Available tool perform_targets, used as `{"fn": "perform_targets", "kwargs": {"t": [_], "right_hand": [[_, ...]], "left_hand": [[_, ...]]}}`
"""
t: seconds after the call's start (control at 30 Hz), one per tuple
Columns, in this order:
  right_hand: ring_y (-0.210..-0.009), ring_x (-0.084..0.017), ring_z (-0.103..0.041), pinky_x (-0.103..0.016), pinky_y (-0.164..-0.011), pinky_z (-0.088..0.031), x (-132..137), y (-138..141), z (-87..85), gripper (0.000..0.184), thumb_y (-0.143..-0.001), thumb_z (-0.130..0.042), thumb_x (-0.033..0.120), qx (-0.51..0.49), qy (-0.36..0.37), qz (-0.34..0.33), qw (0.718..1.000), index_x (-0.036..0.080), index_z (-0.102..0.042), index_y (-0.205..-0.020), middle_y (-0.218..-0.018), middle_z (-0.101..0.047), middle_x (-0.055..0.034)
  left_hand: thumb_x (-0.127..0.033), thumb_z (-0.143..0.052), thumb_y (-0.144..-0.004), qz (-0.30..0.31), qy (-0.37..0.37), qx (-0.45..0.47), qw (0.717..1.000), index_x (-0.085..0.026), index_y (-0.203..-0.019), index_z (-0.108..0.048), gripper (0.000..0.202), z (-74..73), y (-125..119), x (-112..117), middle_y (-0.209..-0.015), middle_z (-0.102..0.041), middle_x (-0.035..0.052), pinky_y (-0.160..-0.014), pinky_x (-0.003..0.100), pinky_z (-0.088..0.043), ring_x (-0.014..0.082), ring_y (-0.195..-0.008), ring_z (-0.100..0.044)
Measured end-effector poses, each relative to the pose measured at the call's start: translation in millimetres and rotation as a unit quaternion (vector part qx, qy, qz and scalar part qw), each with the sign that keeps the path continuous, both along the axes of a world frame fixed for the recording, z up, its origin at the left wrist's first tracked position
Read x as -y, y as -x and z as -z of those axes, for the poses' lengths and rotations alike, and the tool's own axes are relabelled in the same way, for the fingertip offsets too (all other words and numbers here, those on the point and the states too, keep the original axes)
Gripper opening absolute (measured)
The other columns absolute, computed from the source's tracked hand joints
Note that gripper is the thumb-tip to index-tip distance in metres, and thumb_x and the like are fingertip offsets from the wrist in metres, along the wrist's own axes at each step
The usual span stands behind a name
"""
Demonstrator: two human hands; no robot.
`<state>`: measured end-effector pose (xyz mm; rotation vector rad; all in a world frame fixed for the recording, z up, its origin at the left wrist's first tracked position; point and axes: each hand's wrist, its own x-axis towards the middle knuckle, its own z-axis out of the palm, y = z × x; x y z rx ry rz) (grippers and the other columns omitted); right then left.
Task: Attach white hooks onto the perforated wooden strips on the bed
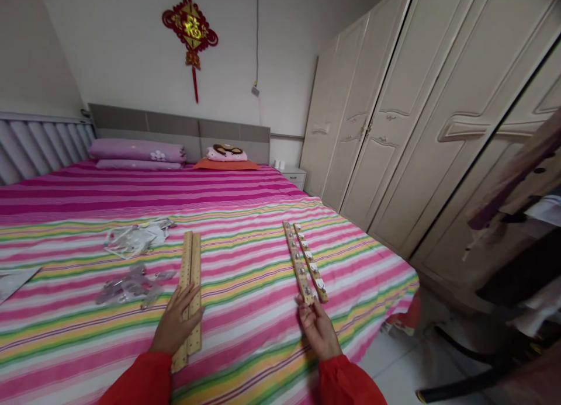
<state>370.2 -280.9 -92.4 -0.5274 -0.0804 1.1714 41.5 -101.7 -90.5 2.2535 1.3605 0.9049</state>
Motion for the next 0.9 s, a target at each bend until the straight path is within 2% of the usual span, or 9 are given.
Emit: {"fn": "perform_targets", "kwargs": {"t": [0.17,0.33,0.43,0.53,0.6,0.67,0.73,0.8,0.9], "right_hand": [[-0.064,-0.010,-0.061,-0.020,-0.057,-0.055,2,9,-7.8,0.016,-0.076,-0.068,0.013,0.007,-0.022,-0.036,0.999,0.017,-0.061,-0.090,-0.076,-0.063,-0.0004],[-0.061,-0.007,-0.057,-0.017,-0.058,-0.053,4,38,-13.8,0.020,-0.070,-0.075,0.016,-0.015,-0.038,-0.076,0.996,0.017,-0.061,-0.085,-0.073,-0.061,0.0015],[-0.062,-0.007,-0.057,-0.017,-0.058,-0.051,-1,62,-18.5,0.018,-0.072,-0.075,0.015,-0.032,-0.043,-0.100,0.994,0.016,-0.063,-0.085,-0.074,-0.062,0.0002],[-0.062,-0.008,-0.057,-0.018,-0.057,-0.051,-12,89,-25.9,0.017,-0.073,-0.073,0.016,-0.035,-0.045,-0.133,0.989,0.014,-0.065,-0.088,-0.076,-0.063,-0.0021],[-0.061,-0.008,-0.057,-0.018,-0.056,-0.050,-23,109,-31.6,0.018,-0.072,-0.075,0.017,-0.038,-0.047,-0.156,0.986,0.013,-0.067,-0.087,-0.075,-0.064,-0.0030],[-0.061,-0.008,-0.057,-0.018,-0.056,-0.049,-35,131,-37.1,0.019,-0.069,-0.077,0.018,-0.030,-0.045,-0.170,0.984,0.013,-0.068,-0.085,-0.074,-0.065,-0.0029],[-0.062,-0.008,-0.058,-0.017,-0.059,-0.049,-46,156,-42.0,0.018,-0.067,-0.079,0.018,-0.008,-0.043,-0.168,0.985,0.014,-0.068,-0.082,-0.075,-0.066,-0.0023],[-0.066,-0.009,-0.059,-0.019,-0.063,-0.050,-55,180,-46.1,0.018,-0.068,-0.078,0.020,0.026,-0.044,-0.167,0.985,0.016,-0.068,-0.082,-0.078,-0.067,-0.0017],[-0.069,-0.011,-0.060,-0.021,-0.063,-0.049,-61,209,-50.8,0.024,-0.069,-0.077,0.026,0.069,-0.048,-0.191,0.978,0.019,-0.068,-0.090,-0.085,-0.068,-0.0026]], "left_hand": [[-0.045,-0.054,-0.076,0.005,-0.002,0.014,1.000,-0.028,-0.123,-0.057,0.051,-2.1,0,5,-0.139,-0.050,0.0020,-0.110,0.047,-0.031,0.0273,-0.140,-0.023],[-0.046,-0.055,-0.074,0.000,0.018,0.027,0.999,-0.025,-0.122,-0.059,0.052,-5.5,-2,5,-0.139,-0.049,0.0029,-0.112,0.046,-0.027,0.0274,-0.140,-0.022],[-0.047,-0.056,-0.074,-0.016,0.053,0.059,0.997,-0.021,-0.115,-0.064,0.049,-17.1,-5,8,-0.137,-0.051,0.0066,-0.112,0.047,-0.026,0.0289,-0.139,-0.024],[-0.051,-0.055,-0.076,-0.045,0.083,0.130,0.987,-0.016,-0.115,-0.064,0.053,-37.0,-13,23,-0.138,-0.049,0.0110,-0.113,0.047,-0.025,0.0295,-0.138,-0.026],[-0.053,-0.055,-0.077,-0.026,0.118,0.204,0.972,-0.019,-0.122,-0.058,0.057,-49.2,-24,40,-0.142,-0.045,0.0096,-0.113,0.046,-0.026,0.0279,-0.136,-0.030],[-0.054,-0.056,-0.076,0.017,0.216,0.293,0.931,-0.021,-0.136,-0.043,0.069,-56.4,-37,57,-0.143,-0.043,0.0119,-0.106,0.041,-0.037,0.0269,-0.132,-0.038],[-0.053,-0.063,-0.070,0.036,0.269,0.375,0.886,-0.019,-0.144,-0.027,0.089,-59.1,-51,69,-0.142,-0.041,0.0183,-0.098,0.038,-0.045,0.0281,-0.127,-0.045],[-0.049,-0.071,-0.064,0.034,0.265,0.429,0.863,-0.021,-0.146,-0.020,0.101,-59.9,-60,73,-0.142,-0.041,0.0187,-0.095,0.035,-0.048,0.0275,-0.124,-0.049],[-0.045,-0.070,-0.067,-0.012,0.208,0.478,0.853,-0.023,-0.143,-0.027,0.090,-62.3,-58,66,-0.139,-0.047,0.0140,-0.098,0.032,-0.044,0.0243,-0.125,-0.047]]}}
